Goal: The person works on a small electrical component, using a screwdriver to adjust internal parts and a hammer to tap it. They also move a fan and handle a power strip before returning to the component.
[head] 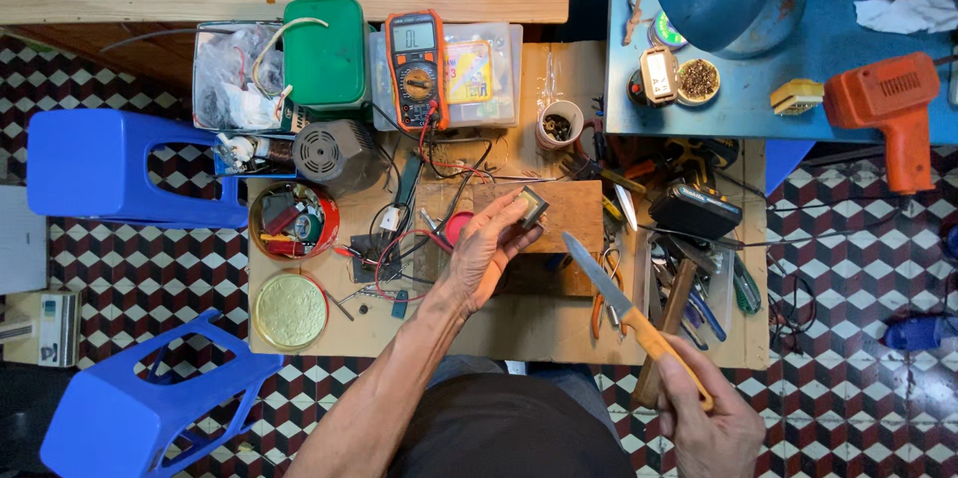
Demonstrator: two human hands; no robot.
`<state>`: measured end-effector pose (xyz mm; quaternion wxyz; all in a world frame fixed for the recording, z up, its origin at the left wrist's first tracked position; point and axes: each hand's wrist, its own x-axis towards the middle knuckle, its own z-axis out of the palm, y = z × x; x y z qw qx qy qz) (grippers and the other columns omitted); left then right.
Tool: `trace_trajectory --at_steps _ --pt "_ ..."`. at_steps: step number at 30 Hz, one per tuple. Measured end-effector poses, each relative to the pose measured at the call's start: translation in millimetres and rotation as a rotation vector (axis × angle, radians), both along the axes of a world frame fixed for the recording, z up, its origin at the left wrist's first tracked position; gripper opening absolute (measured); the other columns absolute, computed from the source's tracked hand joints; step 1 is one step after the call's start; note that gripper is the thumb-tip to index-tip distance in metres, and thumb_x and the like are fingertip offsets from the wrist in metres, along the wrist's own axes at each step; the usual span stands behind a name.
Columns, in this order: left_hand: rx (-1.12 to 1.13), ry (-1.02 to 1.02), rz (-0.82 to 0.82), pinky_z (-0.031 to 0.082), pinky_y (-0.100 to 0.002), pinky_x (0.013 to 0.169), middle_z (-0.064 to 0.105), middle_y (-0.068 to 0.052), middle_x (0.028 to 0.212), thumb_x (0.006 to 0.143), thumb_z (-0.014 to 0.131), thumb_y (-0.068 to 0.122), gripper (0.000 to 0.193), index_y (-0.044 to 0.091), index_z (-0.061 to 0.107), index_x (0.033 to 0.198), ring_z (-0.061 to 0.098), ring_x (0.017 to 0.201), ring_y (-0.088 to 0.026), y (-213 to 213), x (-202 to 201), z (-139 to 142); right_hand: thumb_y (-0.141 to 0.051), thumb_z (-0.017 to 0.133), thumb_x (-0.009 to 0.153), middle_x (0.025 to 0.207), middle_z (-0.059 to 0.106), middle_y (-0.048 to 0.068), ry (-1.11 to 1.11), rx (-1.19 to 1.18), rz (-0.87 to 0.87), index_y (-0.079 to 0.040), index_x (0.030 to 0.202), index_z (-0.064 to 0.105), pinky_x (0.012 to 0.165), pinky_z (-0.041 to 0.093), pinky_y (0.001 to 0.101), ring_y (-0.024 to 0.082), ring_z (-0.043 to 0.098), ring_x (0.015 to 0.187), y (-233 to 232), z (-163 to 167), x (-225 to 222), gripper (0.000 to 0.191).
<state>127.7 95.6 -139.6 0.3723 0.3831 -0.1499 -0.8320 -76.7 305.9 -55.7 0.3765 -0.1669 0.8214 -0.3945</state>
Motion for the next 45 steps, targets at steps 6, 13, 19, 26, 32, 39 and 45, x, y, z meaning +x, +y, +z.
trace_trajectory --at_steps 6,13,19,26,32,39,45 --pt "-0.019 -0.036 0.011 0.055 -0.031 0.101 0.069 -0.005 0.118 0.100 0.064 0.027 0.041 0.001 0.063 0.132 0.066 0.108 -0.015 11.2 -7.9 2.9 -0.013 0.067 0.095 0.064 0.060 0.004 0.016 -0.039 0.124 0.001 0.121 0.075 0.043 0.036 0.0214 0.006 0.049 0.050 -38.2 27.3 5.1 0.030" --pt "-0.013 -0.052 0.038 0.055 -0.033 0.101 0.070 -0.005 0.118 0.101 0.064 0.027 0.039 0.001 0.065 0.129 0.066 0.110 -0.013 18.4 -8.7 6.0 -0.016 0.069 0.094 0.066 0.060 0.002 0.051 -0.083 0.215 -0.002 0.120 0.075 0.044 0.038 0.0197 0.005 0.051 0.054 -53.6 27.4 4.4 0.030" --pt "-0.008 -0.060 0.073 0.055 -0.031 0.101 0.070 -0.003 0.118 0.099 0.065 0.028 0.042 0.003 0.064 0.133 0.066 0.109 -0.012 16.9 -8.0 8.1 -0.016 0.068 0.094 0.065 0.062 0.002 0.066 -0.069 0.259 -0.003 0.119 0.076 0.043 0.038 0.0202 0.005 0.051 0.052 -61.5 24.5 -1.1 0.029" --pt "-0.032 -0.093 0.083 0.054 -0.026 0.098 0.069 -0.002 0.121 0.098 0.067 0.028 0.050 0.002 0.060 0.140 0.064 0.107 -0.010 11.5 -8.6 6.8 -0.017 0.068 0.095 0.063 0.059 0.002 0.057 -0.054 0.287 -0.003 0.119 0.076 0.042 0.038 0.0197 0.005 0.050 0.051 -66.8 21.3 -3.3 0.029" --pt "-0.110 -0.249 0.061 0.055 -0.023 0.096 0.070 -0.003 0.121 0.097 0.067 0.026 0.054 0.004 0.056 0.145 0.066 0.106 -0.008 11.2 -9.3 12.7 -0.019 0.068 0.093 0.060 0.062 0.003 0.093 0.033 0.307 -0.003 0.117 0.075 0.038 0.037 0.0216 0.008 0.051 0.046 -67.7 16.5 -6.3 0.030" --pt "-0.113 -0.197 0.024 0.056 -0.024 0.094 0.070 -0.004 0.122 0.098 0.067 0.026 0.053 0.002 0.057 0.145 0.066 0.105 -0.009 -1.1 -0.4 6.0 -0.018 0.066 0.095 0.066 0.062 0.003 -0.090 -0.072 0.273 0.000 0.122 0.074 0.039 0.036 0.0197 0.006 0.049 0.050 -72.1 0.2 -10.7 0.033" --pt "-0.099 -0.151 0.049 0.057 -0.026 0.098 0.069 -0.003 0.123 0.097 0.067 0.025 0.054 0.002 0.057 0.144 0.066 0.108 -0.009 -1.9 0.5 -3.9 -0.017 0.064 0.095 0.067 0.063 0.003 -0.121 -0.083 0.293 -0.001 0.128 0.069 0.040 0.040 0.0207 0.007 0.051 0.050 -65.4 -16.5 -3.3 0.037"
